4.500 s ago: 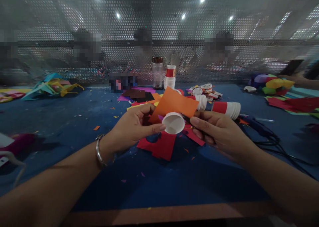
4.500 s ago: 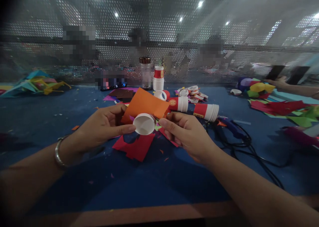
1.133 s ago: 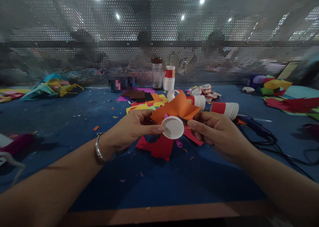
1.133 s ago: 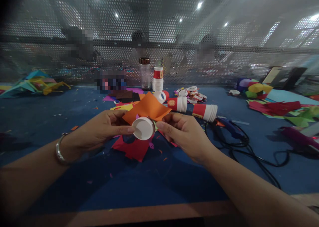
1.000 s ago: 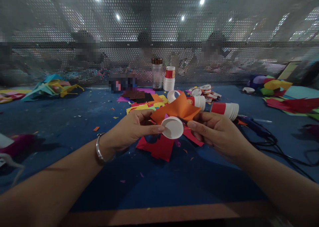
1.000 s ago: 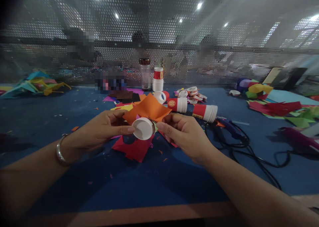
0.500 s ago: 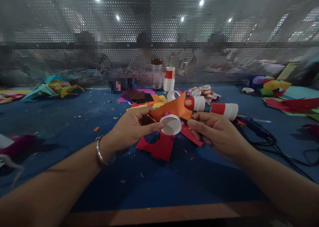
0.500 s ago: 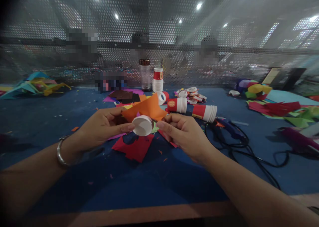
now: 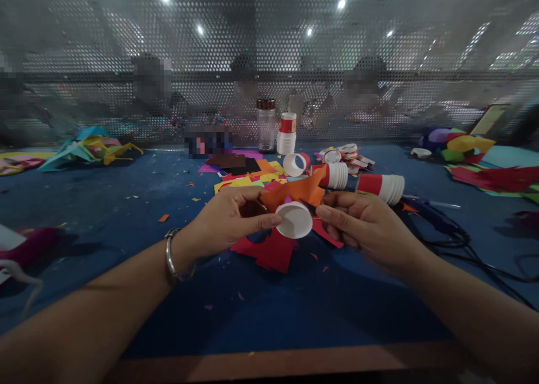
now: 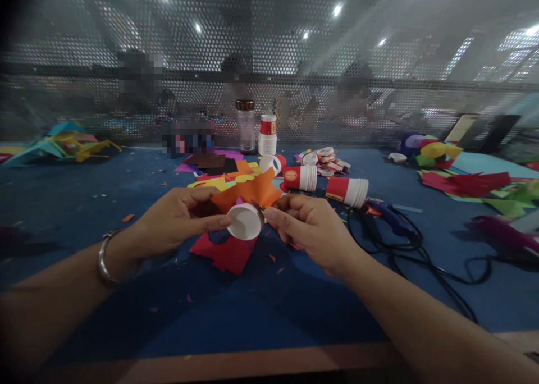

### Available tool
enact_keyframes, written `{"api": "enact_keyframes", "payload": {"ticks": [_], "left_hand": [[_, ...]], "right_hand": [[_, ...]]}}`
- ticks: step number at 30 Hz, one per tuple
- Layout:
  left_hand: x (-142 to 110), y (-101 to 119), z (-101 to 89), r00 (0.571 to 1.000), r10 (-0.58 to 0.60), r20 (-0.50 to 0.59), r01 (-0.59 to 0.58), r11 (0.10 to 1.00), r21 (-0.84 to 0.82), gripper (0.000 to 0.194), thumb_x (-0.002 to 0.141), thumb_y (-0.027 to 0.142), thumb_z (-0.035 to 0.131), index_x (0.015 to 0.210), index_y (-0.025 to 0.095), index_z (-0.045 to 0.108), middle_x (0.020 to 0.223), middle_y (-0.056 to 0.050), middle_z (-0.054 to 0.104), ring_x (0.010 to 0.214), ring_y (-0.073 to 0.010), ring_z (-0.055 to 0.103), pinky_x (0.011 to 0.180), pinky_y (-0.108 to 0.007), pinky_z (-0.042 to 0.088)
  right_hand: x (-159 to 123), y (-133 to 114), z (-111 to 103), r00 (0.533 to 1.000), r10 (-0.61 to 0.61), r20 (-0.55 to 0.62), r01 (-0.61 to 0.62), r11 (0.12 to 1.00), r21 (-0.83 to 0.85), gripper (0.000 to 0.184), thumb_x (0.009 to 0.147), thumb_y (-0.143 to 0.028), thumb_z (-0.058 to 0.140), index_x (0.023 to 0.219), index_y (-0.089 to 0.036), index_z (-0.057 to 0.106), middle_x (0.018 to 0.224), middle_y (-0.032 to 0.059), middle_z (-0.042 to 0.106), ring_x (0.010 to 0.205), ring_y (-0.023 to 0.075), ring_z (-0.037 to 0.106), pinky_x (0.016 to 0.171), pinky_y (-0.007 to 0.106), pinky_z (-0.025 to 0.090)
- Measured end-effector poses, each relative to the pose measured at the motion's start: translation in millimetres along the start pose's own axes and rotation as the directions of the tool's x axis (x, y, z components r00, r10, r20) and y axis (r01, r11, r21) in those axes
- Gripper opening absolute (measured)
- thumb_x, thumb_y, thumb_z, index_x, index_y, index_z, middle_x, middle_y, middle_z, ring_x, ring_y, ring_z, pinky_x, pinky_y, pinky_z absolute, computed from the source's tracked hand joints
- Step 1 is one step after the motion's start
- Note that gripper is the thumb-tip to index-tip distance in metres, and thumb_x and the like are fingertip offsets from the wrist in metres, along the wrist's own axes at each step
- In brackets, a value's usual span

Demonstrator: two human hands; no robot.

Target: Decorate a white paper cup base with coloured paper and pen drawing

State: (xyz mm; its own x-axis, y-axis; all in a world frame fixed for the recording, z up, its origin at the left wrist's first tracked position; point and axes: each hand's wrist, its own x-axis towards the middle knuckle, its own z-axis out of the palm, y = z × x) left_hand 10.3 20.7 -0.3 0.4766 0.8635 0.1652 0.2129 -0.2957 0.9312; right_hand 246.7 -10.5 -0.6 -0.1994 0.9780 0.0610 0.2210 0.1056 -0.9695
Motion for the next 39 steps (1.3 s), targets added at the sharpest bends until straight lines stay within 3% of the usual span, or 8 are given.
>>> {"api": "enact_keyframes", "payload": {"ticks": [4,11,16,18,24,30,39], "left_hand": [[-0.1,0.3,-0.2,1.000,-0.010,0.017,0.011,1.000,-0.012,0.026,0.076,0.037,0.080,0.078,0.015,0.066,0.069,0.001,0.061,0.063,-0.0111,0.055,0.057,-0.024,0.043],[1.8,1.1,1.4,0.999,-0.018,0.031,0.023,0.985,-0.172,0.026,0.074,0.032,0.083,0.089,0.016,0.068,0.087,-0.003,0.070,0.075,-0.0134,0.062,0.069,-0.026,0.050],[1.4,-3.1,-0.4,0.993,-0.077,0.089,0.100,0.952,-0.290,0.047,0.069,0.019,0.086,0.107,0.018,0.059,0.087,0.000,0.070,0.077,-0.0131,0.065,0.069,-0.025,0.051],[0.9,-3.9,-1.0,0.989,-0.098,0.110,0.126,0.948,-0.292,0.054,0.070,0.018,0.085,0.114,0.018,0.055,0.091,-0.002,0.071,0.080,-0.0142,0.066,0.070,-0.026,0.052],[1.2,-0.6,-0.1,0.987,-0.080,0.138,0.117,0.949,-0.292,0.045,0.071,0.016,0.084,0.107,0.017,0.058,0.093,-0.002,0.072,0.080,-0.0133,0.067,0.070,-0.025,0.051],[1.1,-3.4,0.6,0.995,-0.060,0.082,0.083,0.946,-0.314,0.051,0.069,0.013,0.084,0.108,0.018,0.050,0.080,0.003,0.071,0.074,-0.0119,0.066,0.066,-0.024,0.051],[0.9,-6.8,-2.0,0.999,-0.012,0.033,0.018,0.981,-0.194,0.054,0.075,0.019,0.081,0.116,0.019,0.047,0.083,0.001,0.073,0.078,-0.0131,0.068,0.070,-0.025,0.053]], "right_hand": [[-0.7,-2.7,0.1,1.000,-0.018,-0.001,0.018,0.999,-0.026,0.038,0.080,-0.052,0.075,0.074,-0.017,0.063,0.050,-0.0046,0.054,0.040,0.0044,0.034,0.039,0.022,0.021],[-1.7,-4.2,-1.5,0.999,-0.038,0.015,0.039,0.997,-0.073,0.038,0.082,-0.052,0.073,0.072,-0.018,0.059,0.050,-0.0057,0.051,0.041,0.0047,0.034,0.039,0.023,0.020],[-1.6,-2.4,-2.0,0.999,-0.040,0.012,0.041,0.997,-0.065,0.036,0.082,-0.049,0.073,0.073,-0.017,0.060,0.050,-0.0062,0.051,0.041,0.0041,0.033,0.039,0.023,0.019],[-2.1,-2.1,-1.9,0.999,-0.047,0.014,0.048,0.997,-0.066,0.035,0.083,-0.048,0.073,0.074,-0.017,0.060,0.050,-0.0058,0.052,0.041,0.0039,0.034,0.039,0.022,0.019],[-2.4,-1.9,-1.5,0.999,-0.033,0.017,0.034,0.998,-0.050,0.035,0.084,-0.048,0.072,0.074,-0.017,0.059,0.050,-0.0054,0.053,0.041,0.0041,0.033,0.039,0.023,0.019],[-1.1,-1.5,-1.6,0.996,-0.083,0.029,0.085,0.995,-0.052,0.029,0.085,-0.043,0.072,0.078,-0.017,0.061,0.051,-0.0069,0.050,0.043,0.0047,0.038,0.041,0.021,0.023],[-0.1,-2.3,-2.7,0.995,-0.090,0.049,0.092,0.995,-0.043,0.025,0.086,-0.038,0.070,0.079,-0.016,0.061,0.051,-0.0078,0.050,0.042,0.0030,0.031,0.038,0.021,0.017]]}}
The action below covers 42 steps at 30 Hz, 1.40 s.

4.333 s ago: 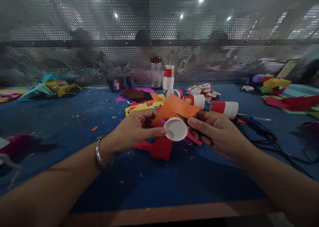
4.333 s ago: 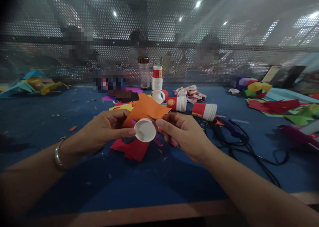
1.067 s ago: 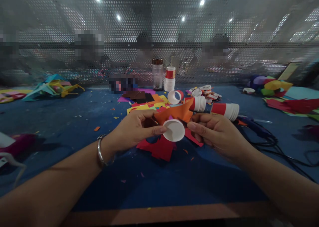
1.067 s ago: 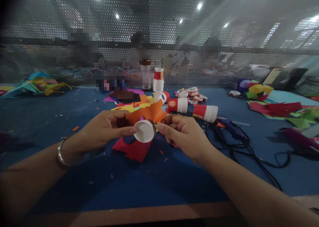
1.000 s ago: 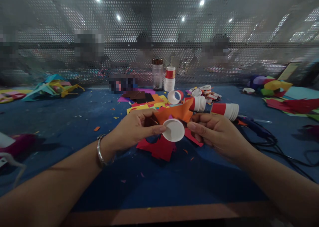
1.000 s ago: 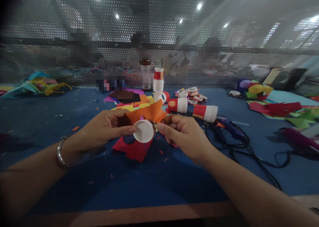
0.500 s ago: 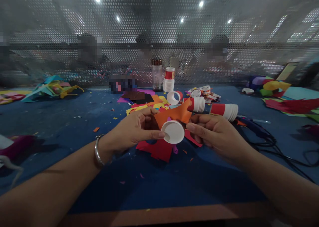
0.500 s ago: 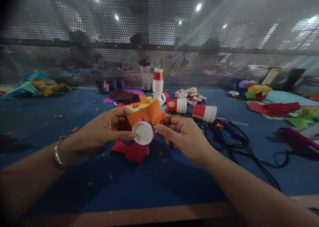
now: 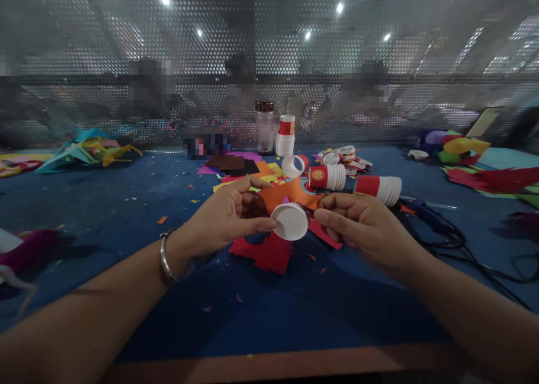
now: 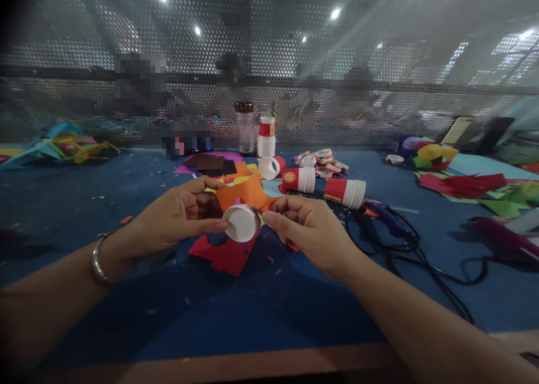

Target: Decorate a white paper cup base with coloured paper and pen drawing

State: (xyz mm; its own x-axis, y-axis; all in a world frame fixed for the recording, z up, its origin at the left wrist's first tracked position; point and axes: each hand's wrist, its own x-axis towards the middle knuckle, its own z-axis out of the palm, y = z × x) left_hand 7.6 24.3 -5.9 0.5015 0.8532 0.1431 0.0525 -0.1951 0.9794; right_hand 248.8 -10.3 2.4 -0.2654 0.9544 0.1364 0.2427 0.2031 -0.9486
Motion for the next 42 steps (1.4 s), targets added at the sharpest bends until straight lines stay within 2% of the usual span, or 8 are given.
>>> {"api": "enact_keyframes", "payload": {"ticks": [4,9,14,20,25,35,42], "left_hand": [[1,0,-1.1,0.998,0.067,0.011,-0.068,0.996,0.061,0.055,0.077,0.020,0.079,0.123,0.019,0.048,0.087,-0.001,0.075,0.082,-0.0152,0.071,0.072,-0.027,0.054],[-2,5,-1.7,0.989,0.142,0.049,-0.148,0.973,0.178,0.052,0.080,0.023,0.078,0.125,0.019,0.052,0.087,-0.001,0.077,0.077,-0.0138,0.071,0.063,-0.022,0.049],[-4,8,-2.7,0.990,0.122,0.066,-0.135,0.960,0.247,0.055,0.084,0.026,0.075,0.131,0.020,0.049,0.086,-0.001,0.079,0.072,-0.0140,0.071,0.058,-0.023,0.045],[-4,5,-5.6,0.987,0.135,0.091,-0.154,0.954,0.256,0.056,0.089,0.028,0.071,0.137,0.023,0.043,0.096,-0.003,0.080,0.083,-0.0153,0.073,0.066,-0.024,0.047],[-6,7,-4.8,0.988,0.137,0.066,-0.151,0.945,0.291,0.059,0.089,0.027,0.069,0.141,0.022,0.041,0.094,-0.003,0.079,0.083,-0.0162,0.072,0.066,-0.025,0.046],[-7,11,2.1,0.990,0.126,0.070,-0.140,0.948,0.284,0.063,0.089,0.025,0.070,0.143,0.019,0.038,0.087,-0.001,0.077,0.072,-0.0122,0.067,0.063,-0.023,0.044],[-7,7,0.9,0.988,0.145,0.053,-0.154,0.953,0.261,0.060,0.089,0.028,0.070,0.141,0.020,0.041,0.091,-0.004,0.078,0.077,-0.0153,0.069,0.068,-0.026,0.048]], "right_hand": [[0,0,-1,1.000,-0.005,0.011,0.005,1.000,-0.019,0.025,0.087,-0.038,0.069,0.078,-0.017,0.060,0.051,-0.0080,0.050,0.042,0.0031,0.031,0.039,0.021,0.017],[1,0,-1,1.000,-0.017,0.014,0.018,0.998,-0.053,0.026,0.087,-0.039,0.068,0.078,-0.017,0.060,0.051,-0.0075,0.050,0.042,0.0034,0.032,0.039,0.021,0.018],[1,0,0,1.000,-0.021,0.012,0.022,0.998,-0.057,0.028,0.086,-0.041,0.068,0.075,-0.017,0.059,0.051,-0.0071,0.050,0.043,0.0037,0.032,0.041,0.022,0.019],[-1,1,-1,1.000,-0.012,0.013,0.013,0.998,-0.061,0.028,0.087,-0.042,0.068,0.079,-0.017,0.061,0.051,-0.0068,0.051,0.043,0.0043,0.035,0.041,0.022,0.021],[-1,1,-1,1.000,-0.009,0.007,0.010,0.998,-0.064,0.028,0.087,-0.043,0.068,0.079,-0.017,0.060,0.050,-0.0074,0.051,0.042,0.0039,0.032,0.040,0.022,0.018],[-1,1,-1,1.000,-0.010,0.001,0.010,0.997,-0.070,0.026,0.087,-0.041,0.068,0.078,-0.017,0.060,0.051,-0.0072,0.052,0.042,0.0037,0.034,0.039,0.021,0.020],[-1,0,0,1.000,0.001,0.009,0.000,0.998,-0.061,0.029,0.086,-0.044,0.070,0.080,-0.017,0.062,0.051,-0.0065,0.052,0.042,0.0044,0.034,0.041,0.022,0.021]]}}
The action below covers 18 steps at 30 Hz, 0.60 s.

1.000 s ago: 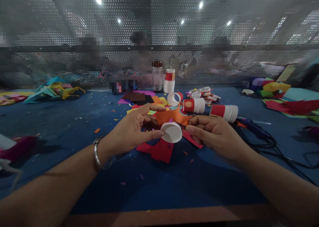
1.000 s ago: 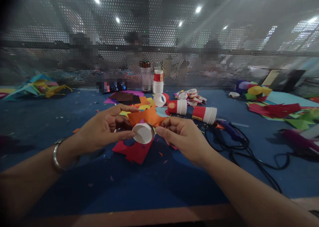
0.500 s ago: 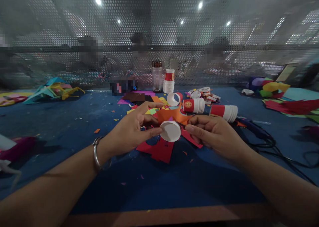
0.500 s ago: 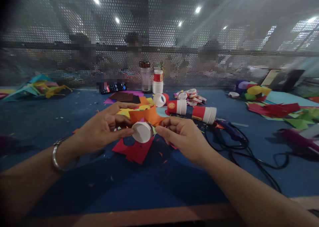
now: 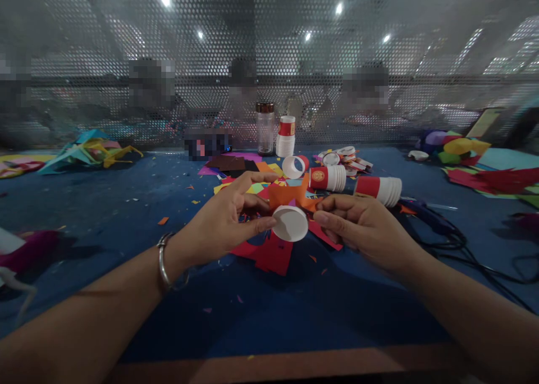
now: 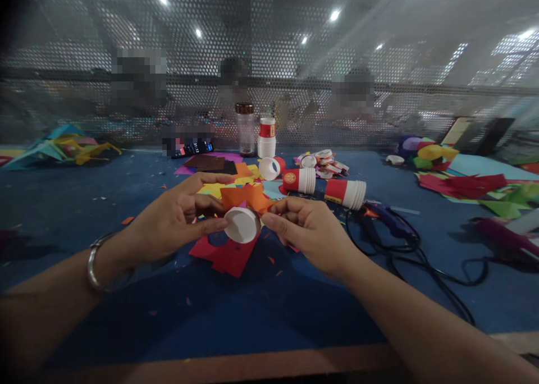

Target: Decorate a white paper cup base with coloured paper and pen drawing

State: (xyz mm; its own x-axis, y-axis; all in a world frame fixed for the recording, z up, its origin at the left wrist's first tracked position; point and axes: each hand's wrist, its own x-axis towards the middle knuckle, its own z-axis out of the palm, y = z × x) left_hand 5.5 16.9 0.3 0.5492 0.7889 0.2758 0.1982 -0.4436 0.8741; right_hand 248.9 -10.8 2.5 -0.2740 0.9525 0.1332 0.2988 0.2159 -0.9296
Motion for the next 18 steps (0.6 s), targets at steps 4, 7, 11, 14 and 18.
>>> {"api": "enact_keyframes", "payload": {"ticks": [4,7,11,14,18], "left_hand": [[-1,5,0.3,0.999,-0.043,-0.023,0.044,0.999,0.021,0.065,0.086,0.030,0.073,0.142,0.020,0.042,0.090,-0.005,0.078,0.078,-0.0176,0.070,0.066,-0.027,0.048],[-1,7,0.6,0.998,-0.065,-0.025,0.066,0.998,0.011,0.064,0.085,0.029,0.073,0.141,0.020,0.042,0.090,-0.005,0.077,0.081,-0.0188,0.072,0.064,-0.026,0.048],[0,6,1.0,0.998,-0.060,-0.006,0.059,0.998,-0.027,0.066,0.084,0.029,0.074,0.140,0.020,0.041,0.092,-0.004,0.076,0.085,-0.0194,0.072,0.067,-0.027,0.050],[1,1,0.9,0.999,-0.034,-0.020,0.033,0.998,-0.051,0.065,0.085,0.028,0.074,0.140,0.018,0.041,0.092,-0.004,0.074,0.086,-0.0184,0.071,0.073,-0.029,0.052],[1,-5,-0.1,0.997,-0.019,-0.081,0.009,0.992,-0.123,0.070,0.080,0.029,0.082,0.136,0.021,0.043,0.090,-0.001,0.072,0.086,-0.0171,0.071,0.076,-0.029,0.053]], "right_hand": [[-1,1,-1,1.000,0.004,-0.004,-0.004,1.000,0.014,0.030,0.086,-0.045,0.071,0.081,-0.017,0.062,0.052,-0.0065,0.051,0.044,0.0052,0.036,0.042,0.022,0.022],[-1,3,-2,1.000,0.004,0.000,-0.004,1.000,0.022,0.030,0.086,-0.046,0.071,0.081,-0.018,0.061,0.051,-0.0067,0.051,0.044,0.0053,0.036,0.043,0.022,0.023],[-1,2,-2,1.000,0.003,0.001,-0.003,1.000,0.014,0.031,0.087,-0.047,0.070,0.082,-0.017,0.062,0.052,-0.0063,0.052,0.045,0.0054,0.038,0.044,0.022,0.024],[-1,1,-2,1.000,0.001,-0.004,-0.001,1.000,0.004,0.032,0.087,-0.047,0.070,0.082,-0.017,0.062,0.051,-0.0061,0.053,0.045,0.0054,0.038,0.044,0.022,0.024],[-1,1,-1,1.000,0.002,-0.014,-0.002,1.000,-0.005,0.031,0.087,-0.046,0.070,0.080,-0.017,0.062,0.051,-0.0066,0.051,0.044,0.0050,0.036,0.043,0.022,0.023]]}}
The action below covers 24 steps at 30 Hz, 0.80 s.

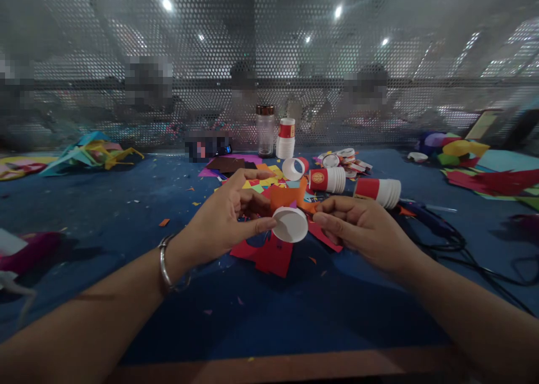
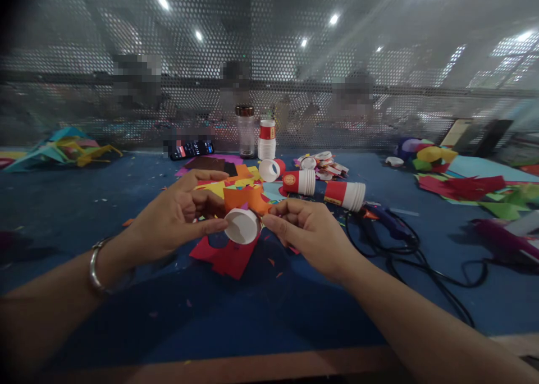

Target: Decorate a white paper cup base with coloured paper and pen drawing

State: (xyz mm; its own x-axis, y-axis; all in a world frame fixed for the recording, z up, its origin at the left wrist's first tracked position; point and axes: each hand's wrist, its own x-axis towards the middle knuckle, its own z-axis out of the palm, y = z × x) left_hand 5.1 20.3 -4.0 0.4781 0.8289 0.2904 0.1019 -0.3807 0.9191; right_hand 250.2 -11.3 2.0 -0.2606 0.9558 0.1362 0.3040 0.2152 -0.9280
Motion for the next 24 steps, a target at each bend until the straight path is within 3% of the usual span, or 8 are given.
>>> {"api": "enact_keyframes", "payload": {"ticks": [9,24], "left_hand": [[-1.6,5.5,2.4,0.997,0.052,-0.051,-0.050,0.998,0.042,0.061,0.085,0.029,0.076,0.135,0.020,0.041,0.096,-0.004,0.074,0.094,-0.0195,0.073,0.085,-0.033,0.056],[-3.2,4.5,4.4,0.995,0.075,-0.065,-0.069,0.993,0.093,0.064,0.085,0.032,0.076,0.138,0.022,0.043,0.096,-0.003,0.075,0.088,-0.0187,0.073,0.074,-0.029,0.056]], "right_hand": [[0.0,0.9,0.0,0.999,-0.022,-0.027,0.022,1.000,-0.020,0.030,0.086,-0.045,0.071,0.078,-0.018,0.063,0.052,-0.0054,0.053,0.045,0.0063,0.041,0.043,0.022,0.028],[-0.1,0.1,2.0,0.999,-0.003,-0.036,0.002,0.999,-0.035,0.032,0.082,-0.048,0.074,0.082,-0.017,0.066,0.057,-0.0036,0.056,0.048,0.0079,0.047,0.044,0.021,0.034]]}}
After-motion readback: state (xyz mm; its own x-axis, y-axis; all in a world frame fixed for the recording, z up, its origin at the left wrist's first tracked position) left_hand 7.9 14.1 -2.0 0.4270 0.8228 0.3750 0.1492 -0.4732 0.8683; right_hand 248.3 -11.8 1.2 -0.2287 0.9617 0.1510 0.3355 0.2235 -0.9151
